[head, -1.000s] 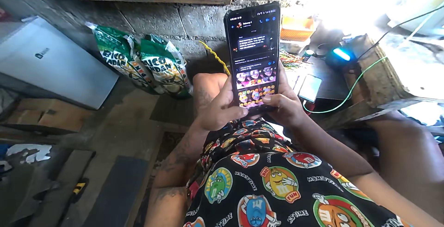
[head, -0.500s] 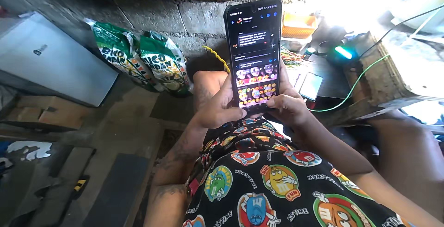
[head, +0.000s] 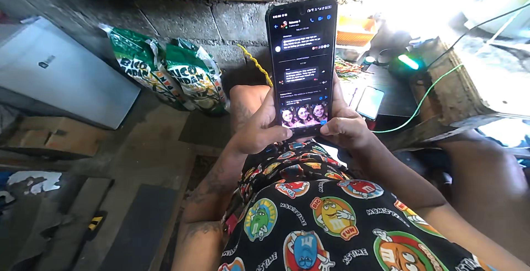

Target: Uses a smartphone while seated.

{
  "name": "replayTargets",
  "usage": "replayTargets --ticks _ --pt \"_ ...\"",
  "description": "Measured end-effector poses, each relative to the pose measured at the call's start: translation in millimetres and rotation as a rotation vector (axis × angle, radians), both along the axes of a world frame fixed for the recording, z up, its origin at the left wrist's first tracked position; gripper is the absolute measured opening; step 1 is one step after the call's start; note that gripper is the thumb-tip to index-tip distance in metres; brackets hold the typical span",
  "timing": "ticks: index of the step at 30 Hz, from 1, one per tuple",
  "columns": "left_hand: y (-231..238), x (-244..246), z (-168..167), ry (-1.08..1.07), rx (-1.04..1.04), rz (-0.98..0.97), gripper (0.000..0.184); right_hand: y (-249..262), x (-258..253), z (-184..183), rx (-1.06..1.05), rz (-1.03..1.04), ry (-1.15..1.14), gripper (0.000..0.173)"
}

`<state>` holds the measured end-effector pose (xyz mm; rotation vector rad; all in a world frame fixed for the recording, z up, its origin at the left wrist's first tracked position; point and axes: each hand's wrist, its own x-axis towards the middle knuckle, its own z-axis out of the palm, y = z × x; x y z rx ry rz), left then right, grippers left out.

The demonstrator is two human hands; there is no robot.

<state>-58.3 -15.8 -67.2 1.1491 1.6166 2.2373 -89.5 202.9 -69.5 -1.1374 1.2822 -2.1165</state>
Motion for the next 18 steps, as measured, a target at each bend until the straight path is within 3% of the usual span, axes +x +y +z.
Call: replayTargets --ticks 18 --pt "0.8 -1.1 -1.3 -0.007 0.014 0.016 0.062 -3.3 0.5 1.1 -0.024 -0.001 -0.041 0.102"
